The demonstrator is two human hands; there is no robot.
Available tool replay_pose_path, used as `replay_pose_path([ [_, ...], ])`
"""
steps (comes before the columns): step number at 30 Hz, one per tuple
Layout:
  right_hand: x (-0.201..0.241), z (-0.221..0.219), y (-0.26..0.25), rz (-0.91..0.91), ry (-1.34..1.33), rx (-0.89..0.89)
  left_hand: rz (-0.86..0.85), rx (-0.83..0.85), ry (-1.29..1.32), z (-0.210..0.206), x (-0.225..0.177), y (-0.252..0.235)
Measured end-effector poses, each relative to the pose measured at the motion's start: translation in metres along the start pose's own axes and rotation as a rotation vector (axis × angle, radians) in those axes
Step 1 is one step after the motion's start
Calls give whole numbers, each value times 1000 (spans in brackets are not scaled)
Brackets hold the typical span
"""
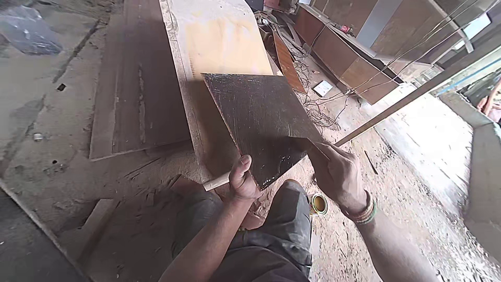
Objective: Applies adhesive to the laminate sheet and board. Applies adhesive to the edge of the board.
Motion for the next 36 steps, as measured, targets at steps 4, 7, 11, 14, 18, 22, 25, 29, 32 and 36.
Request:
replay_pose_path([
  [4,-6,5,-7,-11,-74,-31,-28,53,-40,-19,3,0],
  [7,-9,5,-9,-17,-159,-62,-74,63,-80,-25,4,-4],
  [11,-5,7,-12,5,-293,-63,-112,-45,-131,-27,2,-12],
  [14,-1,8,-17,22,-347,-55,-148,-101,-162,-28,-5,-20],
  [18,4,7,-29,43,-438,-36,-214,-168,-211,-32,-11,-27],
  [22,9,14,-40,90,-476,-38,-271,-198,-243,-40,-19,-41],
  [25,10,19,-44,104,-539,-25,-268,-201,-284,-45,-21,-48],
  [29,-1,21,-36,50,-749,15,-250,-194,-337,-47,-24,-54],
  [32,-14,24,-20,43,-991,84,-210,-205,-354,-40,-26,-58],
  [36,-60,20,27,-137,-1419,-78,-152,-230,-298,-29,-29,-66],
])
Point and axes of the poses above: each hand's wrist, its own y-axis away from the middle knuckle, its own z-axis out of the back of the hand, x = y × z, the point moved 9 cm from there along -y, towards the middle knuckle, and after that the axes turned 2 degrees about -x, right-handed, at the moved point
